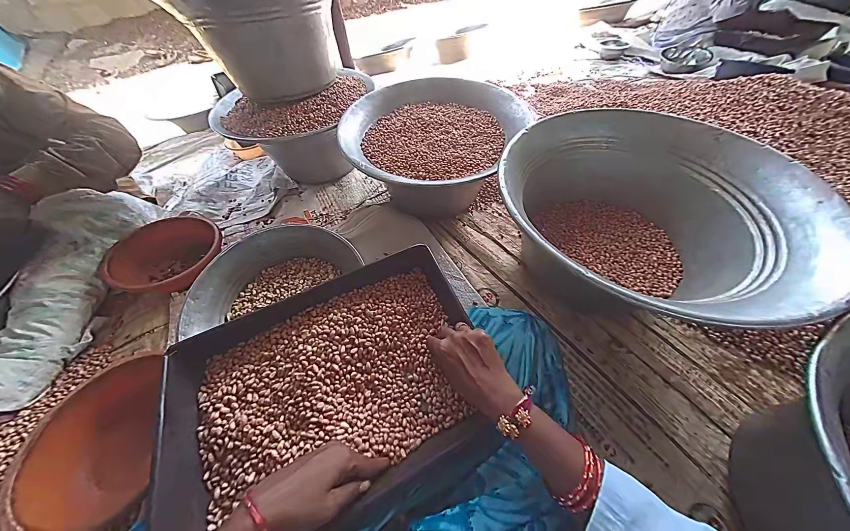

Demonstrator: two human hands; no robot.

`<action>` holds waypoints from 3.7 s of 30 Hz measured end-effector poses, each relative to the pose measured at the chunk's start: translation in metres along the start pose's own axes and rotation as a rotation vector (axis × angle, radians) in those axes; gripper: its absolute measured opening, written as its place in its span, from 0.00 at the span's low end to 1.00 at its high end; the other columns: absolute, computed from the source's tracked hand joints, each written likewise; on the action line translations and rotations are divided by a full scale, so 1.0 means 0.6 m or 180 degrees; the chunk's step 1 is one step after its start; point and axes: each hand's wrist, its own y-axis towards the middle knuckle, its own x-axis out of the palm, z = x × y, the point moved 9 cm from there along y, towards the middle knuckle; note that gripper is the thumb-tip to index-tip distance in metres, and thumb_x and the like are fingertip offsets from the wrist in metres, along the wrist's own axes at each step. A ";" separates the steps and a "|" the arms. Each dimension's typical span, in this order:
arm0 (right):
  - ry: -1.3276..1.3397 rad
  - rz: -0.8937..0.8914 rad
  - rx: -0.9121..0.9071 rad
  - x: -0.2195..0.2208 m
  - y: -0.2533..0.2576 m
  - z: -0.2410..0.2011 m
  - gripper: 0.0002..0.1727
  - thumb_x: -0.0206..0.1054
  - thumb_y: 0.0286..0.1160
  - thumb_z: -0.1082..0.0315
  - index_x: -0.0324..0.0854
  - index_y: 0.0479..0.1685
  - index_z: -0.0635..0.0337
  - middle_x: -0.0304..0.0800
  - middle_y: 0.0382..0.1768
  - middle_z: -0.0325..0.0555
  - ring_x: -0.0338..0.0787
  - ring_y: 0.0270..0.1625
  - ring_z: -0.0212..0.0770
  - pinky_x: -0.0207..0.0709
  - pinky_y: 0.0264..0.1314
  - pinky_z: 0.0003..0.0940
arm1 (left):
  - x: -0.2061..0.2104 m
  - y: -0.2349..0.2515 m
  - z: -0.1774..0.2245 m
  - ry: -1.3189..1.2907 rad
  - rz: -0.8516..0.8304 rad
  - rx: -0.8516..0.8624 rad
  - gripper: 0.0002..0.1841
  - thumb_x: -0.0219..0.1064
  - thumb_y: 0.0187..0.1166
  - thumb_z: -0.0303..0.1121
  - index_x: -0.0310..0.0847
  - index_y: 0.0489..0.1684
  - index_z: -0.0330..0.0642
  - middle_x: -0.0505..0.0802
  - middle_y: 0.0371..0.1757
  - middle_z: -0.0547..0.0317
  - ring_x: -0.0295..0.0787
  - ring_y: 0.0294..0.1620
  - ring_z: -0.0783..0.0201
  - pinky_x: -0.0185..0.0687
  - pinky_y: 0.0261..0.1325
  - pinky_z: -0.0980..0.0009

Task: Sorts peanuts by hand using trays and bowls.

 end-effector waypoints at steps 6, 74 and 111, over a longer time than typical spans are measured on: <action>-0.0030 0.0347 -0.0141 -0.001 -0.004 -0.001 0.12 0.60 0.79 0.75 0.90 0.48 0.62 0.93 0.42 0.61 0.93 0.44 0.62 0.81 0.41 0.53 | -0.113 0.092 -0.005 -0.0422 0.1001 -0.0253 0.17 0.56 0.91 0.31 0.85 0.69 0.35 0.93 0.63 0.46 0.89 0.65 0.59 0.75 0.75 0.58; 0.2688 0.0159 0.0485 -0.037 0.001 0.036 0.16 0.60 0.73 0.71 0.80 0.58 0.63 0.82 0.35 0.46 0.81 0.36 0.40 0.73 0.42 0.41 | -0.214 0.054 0.035 0.1842 0.3487 -0.0792 0.09 0.65 0.80 0.24 0.91 0.49 0.32 0.95 0.42 0.35 0.96 0.44 0.34 0.87 0.45 0.37; 0.1792 -0.0735 -0.0801 -0.049 0.020 -0.106 0.12 0.66 0.83 0.67 0.90 0.53 0.64 0.95 0.45 0.55 0.93 0.49 0.51 0.82 0.57 0.53 | -0.136 -0.170 -0.029 -0.0608 0.2281 0.0083 0.16 0.66 0.79 0.38 0.88 0.62 0.46 0.96 0.53 0.65 0.95 0.48 0.70 0.91 0.54 0.68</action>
